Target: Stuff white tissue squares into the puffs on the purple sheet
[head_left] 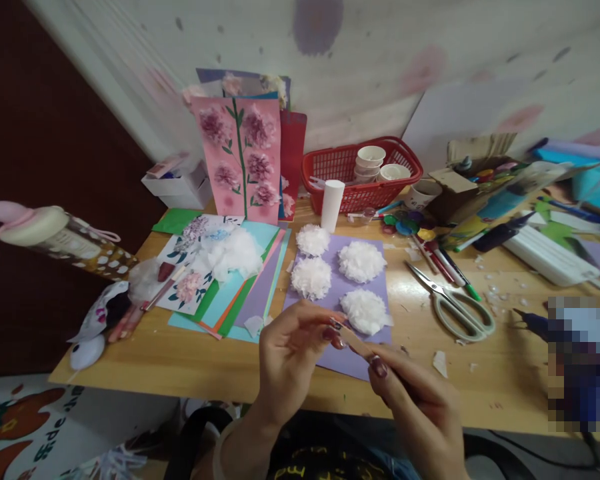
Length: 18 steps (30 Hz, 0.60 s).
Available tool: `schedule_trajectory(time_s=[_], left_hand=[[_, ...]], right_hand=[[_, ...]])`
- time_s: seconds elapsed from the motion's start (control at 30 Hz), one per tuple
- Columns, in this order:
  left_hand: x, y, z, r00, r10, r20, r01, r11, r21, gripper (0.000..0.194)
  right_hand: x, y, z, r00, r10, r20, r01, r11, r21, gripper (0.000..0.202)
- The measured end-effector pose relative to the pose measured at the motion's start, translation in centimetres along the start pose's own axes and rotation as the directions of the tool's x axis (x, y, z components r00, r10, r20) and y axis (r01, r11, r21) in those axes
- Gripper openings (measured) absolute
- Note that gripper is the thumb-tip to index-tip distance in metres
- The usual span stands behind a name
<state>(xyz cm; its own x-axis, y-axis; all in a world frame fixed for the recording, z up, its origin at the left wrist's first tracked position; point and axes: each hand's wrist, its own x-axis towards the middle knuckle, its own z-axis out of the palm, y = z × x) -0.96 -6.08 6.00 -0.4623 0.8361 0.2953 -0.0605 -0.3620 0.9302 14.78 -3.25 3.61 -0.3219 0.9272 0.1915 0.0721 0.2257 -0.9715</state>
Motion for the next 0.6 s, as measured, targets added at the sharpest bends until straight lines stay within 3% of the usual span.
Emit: schedule_trajectory(time_s=[0.07,0.17,0.3,0.4,0.5,0.6], left_hand=[[0.3,-0.4,-0.1,1.000,-0.024,-0.018,0.023,0.995,-0.097,0.018],[0.4,-0.6,-0.5,0.998,-0.060,-0.012,0.059,0.993,-0.101,0.028],[0.8,0.1,-1.4,0.993,-0.051,0.106,0.053,0.998,-0.016,0.039],[1.1,0.8,-2.1,0.983,-0.018,0.181,0.008,0.998,0.055,0.040],[1.0,1.2,-2.5,0.977,0.002,0.215,-0.018,0.997,0.070,0.033],[0.5,1.4,-2.6,0.978,0.025,0.208,-0.032,0.999,0.030,0.018]], right_hand=[[-0.1,0.6,-0.2,0.989,0.137,0.050,-0.142,0.985,0.102,0.021],[0.0,1.2,-0.4,0.938,0.296,0.179,-0.336,0.903,0.267,0.028],[0.6,0.5,-0.6,0.839,0.382,0.387,-0.516,0.784,0.345,0.034],[1.0,-0.5,-0.7,0.778,0.423,0.465,-0.592,0.742,0.315,0.037],[1.1,-0.9,-0.9,0.776,0.438,0.453,-0.595,0.747,0.297,0.040],[0.9,-0.8,-1.3,0.825,0.429,0.368,-0.535,0.802,0.265,0.038]])
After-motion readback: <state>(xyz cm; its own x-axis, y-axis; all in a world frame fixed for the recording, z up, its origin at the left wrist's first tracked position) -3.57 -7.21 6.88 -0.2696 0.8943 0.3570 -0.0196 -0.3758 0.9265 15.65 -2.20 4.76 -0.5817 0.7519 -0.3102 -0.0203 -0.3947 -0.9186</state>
